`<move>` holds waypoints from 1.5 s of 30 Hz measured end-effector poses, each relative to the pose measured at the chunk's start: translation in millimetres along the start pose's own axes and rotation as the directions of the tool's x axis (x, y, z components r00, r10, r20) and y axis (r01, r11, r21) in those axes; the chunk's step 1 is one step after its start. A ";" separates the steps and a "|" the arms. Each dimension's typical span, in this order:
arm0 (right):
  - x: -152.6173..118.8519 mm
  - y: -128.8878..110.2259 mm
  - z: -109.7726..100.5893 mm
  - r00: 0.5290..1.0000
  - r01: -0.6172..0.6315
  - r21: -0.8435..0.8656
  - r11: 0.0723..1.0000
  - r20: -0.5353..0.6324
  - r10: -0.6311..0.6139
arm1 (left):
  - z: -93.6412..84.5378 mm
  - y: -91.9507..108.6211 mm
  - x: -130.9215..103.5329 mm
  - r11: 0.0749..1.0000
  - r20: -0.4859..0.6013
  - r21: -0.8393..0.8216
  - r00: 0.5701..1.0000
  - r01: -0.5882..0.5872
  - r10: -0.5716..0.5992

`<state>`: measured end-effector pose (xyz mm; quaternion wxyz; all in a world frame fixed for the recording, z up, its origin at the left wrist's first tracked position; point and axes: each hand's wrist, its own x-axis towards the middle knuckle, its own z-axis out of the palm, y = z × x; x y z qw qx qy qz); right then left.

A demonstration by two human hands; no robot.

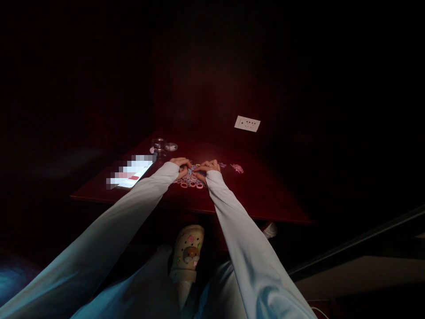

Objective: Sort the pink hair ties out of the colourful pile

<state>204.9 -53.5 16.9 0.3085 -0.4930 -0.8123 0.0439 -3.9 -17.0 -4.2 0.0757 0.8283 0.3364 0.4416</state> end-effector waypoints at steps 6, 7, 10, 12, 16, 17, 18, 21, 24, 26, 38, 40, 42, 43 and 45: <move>0.3 1.4 2.9 0.999 -0.016 -0.009 1.000 -0.037 0.015 | 0.0 -3.0 -0.8 0.999 0.017 -0.003 0.999 -0.042 0.042; 0.6 2.1 4.0 0.999 -0.026 -0.012 1.000 -0.036 0.025 | 0.8 -4.2 -0.5 0.999 0.012 0.000 0.999 -0.038 0.038; 1.3 4.3 7.6 0.999 -0.034 -0.018 0.999 -0.030 0.033 | 4.6 -8.6 1.2 1.000 -0.013 0.011 0.999 -0.029 0.029; 1.6 5.1 9.3 0.999 -0.032 -0.024 0.999 -0.029 0.031 | 6.8 -11.5 2.2 0.999 -0.016 0.015 0.999 -0.029 0.030; 1.5 3.9 9.1 0.999 -0.047 -0.036 0.998 -0.013 0.047 | 8.0 -14.3 2.0 0.999 -0.016 0.008 0.999 -0.044 0.045; 1.3 3.1 8.2 0.999 -0.045 -0.034 0.998 -0.007 0.044 | 7.9 -14.3 1.7 0.999 -0.023 0.006 0.999 -0.049 0.049; 1.0 2.2 7.1 0.999 -0.040 -0.029 0.999 -0.004 0.040 | 7.8 -14.2 1.3 0.999 -0.032 0.007 0.998 -0.051 0.051; -0.1 -0.4 3.4 1.000 -0.014 -0.014 1.000 0.000 0.014 | 7.6 -13.6 0.4 0.999 -0.029 0.014 0.998 -0.046 0.047; -0.9 -2.2 0.6 1.000 0.008 -0.011 1.000 0.001 -0.008 | 7.4 -13.3 0.1 0.999 -0.017 0.017 0.999 -0.046 0.046; -1.2 -2.7 -0.2 1.000 0.015 -0.013 1.000 -0.011 -0.015 | 6.9 -13.1 0.2 0.998 -0.020 0.014 0.998 -0.058 0.058; 3.9 9.4 3.8 0.982 -0.107 0.069 0.992 -0.151 0.116 | 3.9 -6.9 2.1 0.999 -0.009 0.009 0.999 -0.051 0.051; 3.3 8.8 3.7 0.974 -0.130 0.087 0.988 -0.173 0.144 | 0.8 -4.2 1.6 0.998 0.005 0.011 0.998 -0.069 0.068; 2.7 7.3 3.9 0.969 -0.148 0.102 0.984 -0.185 0.165 | -3.3 -0.8 0.8 0.996 0.030 0.014 0.996 -0.085 0.084; 2.6 6.7 4.2 0.967 -0.157 0.106 0.982 -0.188 0.175 | -5.3 1.0 0.5 0.996 0.043 0.016 0.995 -0.087 0.087; 2.5 7.0 4.4 0.962 -0.170 0.109 0.979 -0.198 0.189 | -8.5 4.3 -0.1 0.997 0.057 0.017 0.995 -0.080 0.079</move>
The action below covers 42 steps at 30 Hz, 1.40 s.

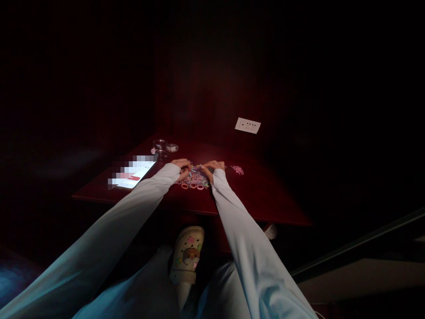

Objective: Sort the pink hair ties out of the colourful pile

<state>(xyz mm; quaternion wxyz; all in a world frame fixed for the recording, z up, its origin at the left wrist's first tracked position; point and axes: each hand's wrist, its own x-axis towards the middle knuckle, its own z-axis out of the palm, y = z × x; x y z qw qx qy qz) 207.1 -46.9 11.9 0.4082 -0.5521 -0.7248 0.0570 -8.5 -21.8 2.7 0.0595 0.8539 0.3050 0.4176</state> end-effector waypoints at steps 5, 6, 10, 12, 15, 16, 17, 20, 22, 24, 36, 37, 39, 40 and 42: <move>4.4 16.1 -15.5 0.993 -0.034 0.010 0.999 -0.115 0.035 | -2.3 4.3 -0.6 0.999 0.000 -0.034 1.000 -0.005 0.005; 5.6 22.2 -23.0 0.982 -0.071 -0.004 0.997 -0.175 0.070 | -2.2 4.4 -0.7 0.999 0.000 -0.039 1.000 -0.008 0.008; 6.1 53.2 -60.9 0.830 -0.388 -0.054 0.920 -0.454 0.323 | -1.0 2.6 -0.4 0.999 0.002 -0.049 1.000 -0.016 0.016; 3.3 69.4 -77.5 0.761 -0.512 -0.052 0.858 -0.490 0.424 | -0.6 0.9 0.3 0.998 0.004 -0.059 1.000 -0.011 0.012; -1.4 88.6 -91.6 0.700 -0.631 -0.057 0.774 -0.473 0.536 | -1.2 -1.0 1.8 0.998 0.019 -0.056 1.000 0.009 -0.008; -2.1 92.9 -93.4 0.703 -0.644 -0.068 0.762 -0.447 0.554 | -1.7 -1.2 2.3 0.999 0.028 -0.050 0.999 0.016 -0.015; -2.1 96.1 -94.1 0.713 -0.648 -0.086 0.757 -0.419 0.562 | -2.3 -1.1 2.6 0.999 0.034 -0.044 0.999 0.020 -0.018; 1.3 101.3 -93.0 0.744 -0.638 -0.154 0.754 -0.378 0.552 | -4.1 0.0 3.0 0.999 0.037 -0.031 0.999 0.013 -0.012; 4.2 103.1 -92.0 0.745 -0.642 -0.180 0.745 -0.378 0.550 | -4.9 0.7 2.7 1.000 0.037 -0.026 0.999 0.008 -0.007; 6.0 105.0 -91.8 0.745 -0.639 -0.178 0.749 -0.384 0.545 | -5.3 0.9 2.6 1.000 0.048 -0.024 0.999 0.013 -0.012; 3.4 108.0 -90.3 0.715 -0.654 -0.091 0.751 -0.398 0.574 | -2.4 -5.5 1.0 1.000 0.050 -0.027 0.999 -0.005 0.006; 2.7 108.0 -89.4 0.700 -0.659 -0.075 0.748 -0.426 0.573 | -2.2 -5.9 0.8 1.000 0.052 -0.025 0.999 0.000 0.002; 1.0 107.1 -88.0 0.676 -0.661 -0.050 0.749 -0.474 0.565 | -2.5 -5.7 0.8 1.000 0.057 -0.017 0.998 0.006 -0.005; 0.0 105.9 -87.6 0.670 -0.658 -0.040 0.752 -0.487 0.561 | -3.1 -5.1 0.9 1.000 0.060 -0.009 0.998 0.008 -0.007; -1.9 102.0 -87.8 0.675 -0.646 -0.026 0.763 -0.487 0.555 | -4.9 -2.9 1.1 1.000 0.061 0.017 0.998 0.011 -0.012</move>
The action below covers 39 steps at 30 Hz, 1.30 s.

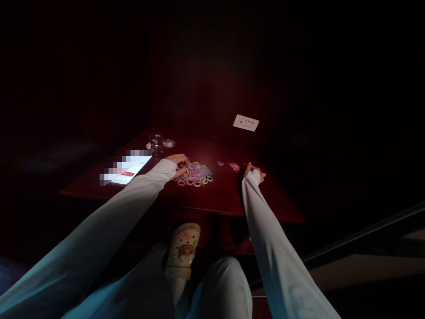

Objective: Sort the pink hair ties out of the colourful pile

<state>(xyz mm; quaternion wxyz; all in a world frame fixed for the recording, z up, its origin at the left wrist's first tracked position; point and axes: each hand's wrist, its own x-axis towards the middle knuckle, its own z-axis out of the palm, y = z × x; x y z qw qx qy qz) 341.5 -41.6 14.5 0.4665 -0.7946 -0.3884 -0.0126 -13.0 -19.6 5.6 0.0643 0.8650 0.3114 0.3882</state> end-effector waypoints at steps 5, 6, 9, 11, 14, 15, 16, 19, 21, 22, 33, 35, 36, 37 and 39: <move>-10.3 -13.3 -6.0 0.988 0.152 0.003 0.988 0.014 -0.152 | -4.2 5.5 -0.4 0.995 -0.024 0.101 1.000 0.010 -0.008; -13.4 -17.2 -6.1 0.977 0.210 -0.010 0.978 0.027 -0.210 | -4.5 5.8 -0.5 0.993 -0.026 0.117 1.000 0.012 -0.009; -28.0 -30.0 -3.4 0.880 0.451 0.019 0.892 0.155 -0.448 | -4.4 4.5 -0.5 0.990 -0.026 0.141 1.000 0.007 -0.003; -41.9 -39.0 -0.3 0.757 0.596 0.109 0.796 0.254 -0.602 | -3.2 2.2 -0.3 0.990 -0.018 0.144 1.000 -0.007 0.010; -64.9 -52.4 4.0 0.600 0.688 0.240 0.685 0.343 -0.723 | 0.6 -2.2 -0.2 0.988 -0.013 0.149 0.999 -0.036 0.038; -71.9 -56.5 5.1 0.561 0.697 0.276 0.662 0.365 -0.743 | 2.4 -3.6 -0.2 0.988 -0.012 0.148 0.999 -0.046 0.048; -78.0 -60.3 6.2 0.518 0.705 0.306 0.639 0.394 -0.760 | 4.1 -4.8 -0.3 0.988 -0.008 0.143 0.998 -0.053 0.055; -90.6 -68.6 9.0 0.438 0.709 0.368 0.601 0.437 -0.785 | 8.6 -7.4 -0.6 0.992 0.030 0.103 0.997 -0.073 0.070; -94.0 -71.5 10.9 0.415 0.700 0.400 0.591 0.445 -0.794 | 10.3 -8.2 -0.6 0.993 0.049 0.073 0.995 -0.091 0.088; -94.5 -72.2 11.8 0.409 0.695 0.412 0.590 0.449 -0.794 | 10.6 -8.4 -0.5 0.993 0.054 0.062 0.994 -0.102 0.099; -88.4 -66.6 21.6 0.480 0.657 0.418 0.627 0.409 -0.776 | 8.4 -6.1 -1.9 0.992 0.038 0.051 0.993 -0.116 0.114; -88.4 -65.7 23.7 0.496 0.657 0.410 0.632 0.397 -0.773 | 8.8 -5.4 -1.8 0.993 0.024 0.063 0.995 -0.095 0.093; -88.7 -65.4 24.6 0.493 0.663 0.402 0.632 0.401 -0.772 | 9.1 -5.2 -1.7 0.994 0.024 0.067 0.996 -0.088 0.087; -89.0 -65.3 25.3 0.486 0.671 0.391 0.630 0.410 -0.772 | 9.3 -5.0 -1.5 0.994 0.025 0.069 0.996 -0.087 0.086; -89.8 -65.2 26.1 0.457 0.695 0.371 0.616 0.433 -0.777 | 9.8 -5.0 -1.2 0.993 0.022 0.070 0.995 -0.099 0.098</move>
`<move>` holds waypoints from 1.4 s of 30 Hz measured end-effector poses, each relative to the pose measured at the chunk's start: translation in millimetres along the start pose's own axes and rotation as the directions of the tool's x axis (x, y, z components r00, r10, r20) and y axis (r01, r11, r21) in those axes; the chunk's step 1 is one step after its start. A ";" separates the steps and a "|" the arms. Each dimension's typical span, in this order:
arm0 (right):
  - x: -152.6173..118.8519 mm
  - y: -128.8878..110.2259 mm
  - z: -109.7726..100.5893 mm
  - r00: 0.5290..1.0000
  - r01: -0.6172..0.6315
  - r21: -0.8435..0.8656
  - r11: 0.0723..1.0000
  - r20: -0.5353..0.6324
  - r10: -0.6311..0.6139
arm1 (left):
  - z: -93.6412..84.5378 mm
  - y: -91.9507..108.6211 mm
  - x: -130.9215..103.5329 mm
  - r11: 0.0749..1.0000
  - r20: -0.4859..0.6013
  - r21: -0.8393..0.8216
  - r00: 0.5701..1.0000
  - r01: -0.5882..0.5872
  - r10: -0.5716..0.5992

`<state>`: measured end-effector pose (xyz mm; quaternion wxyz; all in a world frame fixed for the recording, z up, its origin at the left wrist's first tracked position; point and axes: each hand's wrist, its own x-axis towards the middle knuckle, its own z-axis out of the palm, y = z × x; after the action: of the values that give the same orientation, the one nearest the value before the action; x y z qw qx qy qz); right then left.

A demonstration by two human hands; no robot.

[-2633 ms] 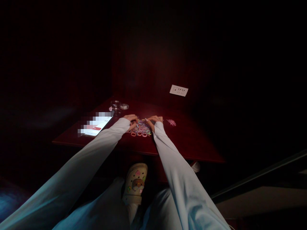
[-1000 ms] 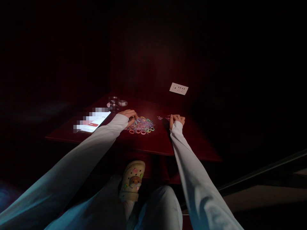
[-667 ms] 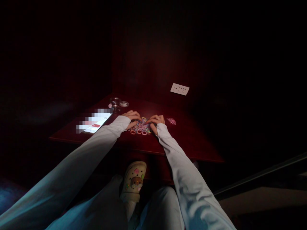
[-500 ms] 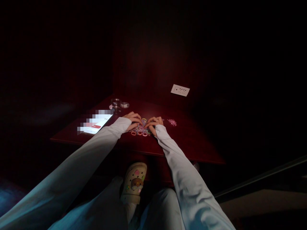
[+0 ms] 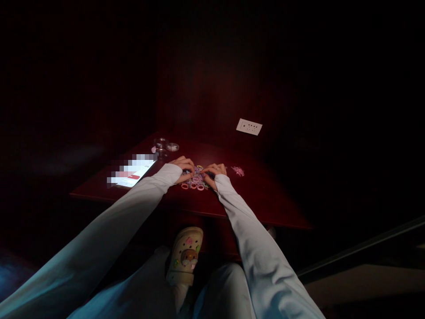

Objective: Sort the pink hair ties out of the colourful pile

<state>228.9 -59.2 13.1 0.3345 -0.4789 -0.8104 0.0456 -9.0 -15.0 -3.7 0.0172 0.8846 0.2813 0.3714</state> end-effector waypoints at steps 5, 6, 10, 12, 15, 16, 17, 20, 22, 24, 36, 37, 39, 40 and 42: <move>0.0 0.8 0.4 0.997 0.054 -0.011 0.998 0.059 -0.054 | 2.6 -0.8 1.2 1.000 -0.024 0.012 1.000 -0.001 0.001; 0.2 1.4 0.5 0.997 0.053 -0.009 0.999 0.060 -0.052 | 3.0 -1.0 1.3 1.000 -0.026 0.015 1.000 0.006 -0.006; 0.8 3.8 1.3 0.998 0.043 -0.021 0.999 0.051 -0.042 | 3.9 -1.5 1.2 1.000 -0.031 0.018 0.999 0.014 -0.013; 1.2 4.4 2.1 0.998 0.046 -0.031 0.998 0.040 -0.045 | 4.0 -1.8 1.0 1.000 -0.033 0.017 0.999 0.013 -0.013; 2.6 4.5 3.8 0.998 0.059 -0.052 0.997 0.037 -0.057 | 4.2 -2.6 1.1 1.000 -0.037 0.015 0.999 0.001 -0.001; 3.4 4.4 4.6 0.998 0.058 -0.063 0.996 0.038 -0.055 | 4.3 -2.8 1.2 1.000 -0.035 0.013 0.999 -0.004 0.005; 4.2 4.2 5.4 0.998 0.053 -0.075 0.996 0.041 -0.050 | 4.2 -3.0 1.3 1.000 -0.031 0.011 0.999 -0.008 0.009; 6.7 3.7 7.9 0.998 0.036 -0.103 0.994 0.045 -0.031 | 3.3 -2.5 1.6 1.000 -0.018 0.006 1.000 -0.011 0.012; 8.0 3.5 9.1 0.999 0.033 -0.108 0.994 0.043 -0.028 | 2.3 -1.3 1.5 1.000 -0.014 0.009 1.000 -0.002 0.002; 9.0 3.5 10.0 0.999 0.032 -0.112 0.993 0.042 -0.027 | 1.4 0.2 1.3 1.000 -0.010 0.016 1.000 0.012 -0.012; 6.7 3.4 5.5 0.995 -0.058 -0.025 0.998 -0.082 0.056 | -0.4 -0.2 1.9 0.999 -0.031 0.030 0.999 0.023 -0.023; 6.9 3.2 5.3 0.994 -0.070 -0.019 0.997 -0.087 0.068 | -0.2 -0.9 2.0 0.999 -0.028 0.038 0.999 0.024 -0.023; 7.5 2.7 5.1 0.993 -0.079 -0.012 0.997 -0.088 0.078 | 0.6 -2.1 2.2 0.998 -0.019 0.051 1.000 0.022 -0.021; 7.7 2.5 4.9 0.993 -0.081 -0.012 0.997 -0.084 0.080 | 1.2 -2.5 2.3 0.998 -0.018 0.053 1.000 0.020 -0.019; 7.9 1.9 4.2 0.993 -0.086 -0.014 0.996 -0.077 0.084 | 2.8 -2.8 2.4 0.998 -0.027 0.054 0.999 0.021 -0.020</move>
<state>225.3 -50.8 13.0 0.3587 -0.5172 -0.7763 0.0345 -7.1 -10.9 -4.8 -0.0067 0.8769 0.3006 0.3751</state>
